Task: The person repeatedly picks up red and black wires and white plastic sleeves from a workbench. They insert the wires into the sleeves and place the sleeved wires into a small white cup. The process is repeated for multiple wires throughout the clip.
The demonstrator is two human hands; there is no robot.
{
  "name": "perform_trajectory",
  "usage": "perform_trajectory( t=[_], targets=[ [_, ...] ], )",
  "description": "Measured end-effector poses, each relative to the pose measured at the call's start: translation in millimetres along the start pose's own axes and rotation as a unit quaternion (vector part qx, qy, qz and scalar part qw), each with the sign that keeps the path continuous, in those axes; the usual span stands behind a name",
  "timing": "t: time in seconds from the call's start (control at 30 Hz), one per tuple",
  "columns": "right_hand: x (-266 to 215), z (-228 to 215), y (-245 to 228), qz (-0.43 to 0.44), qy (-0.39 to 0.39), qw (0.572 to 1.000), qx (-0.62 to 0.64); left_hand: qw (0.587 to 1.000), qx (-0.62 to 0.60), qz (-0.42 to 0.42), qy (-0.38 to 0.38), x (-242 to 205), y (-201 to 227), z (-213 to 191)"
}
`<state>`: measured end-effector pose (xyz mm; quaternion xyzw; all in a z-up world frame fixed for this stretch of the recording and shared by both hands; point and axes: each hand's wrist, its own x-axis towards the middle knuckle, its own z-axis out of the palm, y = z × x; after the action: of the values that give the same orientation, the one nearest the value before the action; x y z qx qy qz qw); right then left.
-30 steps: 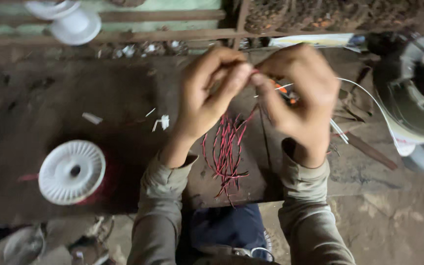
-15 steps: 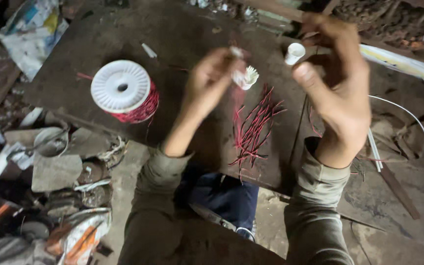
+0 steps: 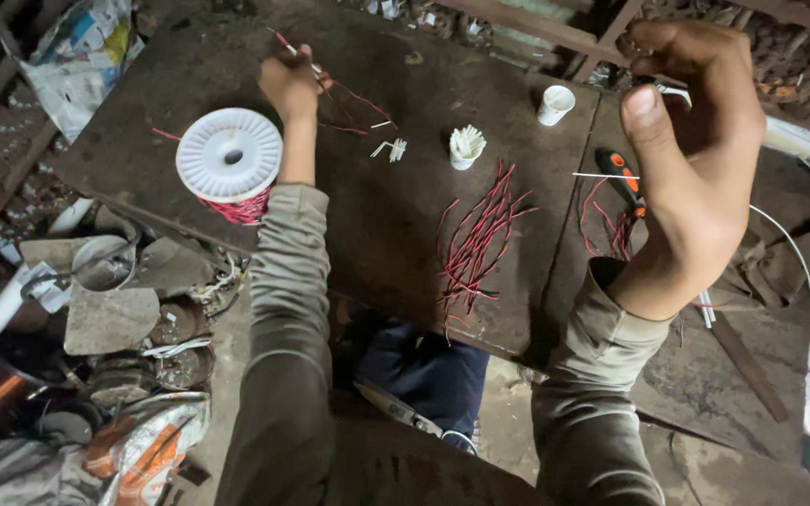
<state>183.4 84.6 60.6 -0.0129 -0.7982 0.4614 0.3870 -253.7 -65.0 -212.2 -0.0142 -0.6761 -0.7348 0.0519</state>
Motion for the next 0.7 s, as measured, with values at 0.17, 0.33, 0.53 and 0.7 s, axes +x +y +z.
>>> perform_trajectory(
  t=[0.17,0.33,0.53,0.7],
  targets=[
    [0,-8,8,-0.010,0.003,0.999,0.043,0.910,0.355,0.188,0.102,14,3,1],
    [-9,-22,14,0.001,0.029,1.000,0.000,0.938,0.299,0.172,-0.029,-53,37,-23],
    [-17,-19,2,-0.021,0.115,0.992,-0.036,0.944,0.026,0.173,-0.280,-217,81,-55],
    [-31,-18,10,-0.015,0.143,0.986,-0.090,0.864,0.208,0.301,-0.347,-269,61,-32]
  ],
)
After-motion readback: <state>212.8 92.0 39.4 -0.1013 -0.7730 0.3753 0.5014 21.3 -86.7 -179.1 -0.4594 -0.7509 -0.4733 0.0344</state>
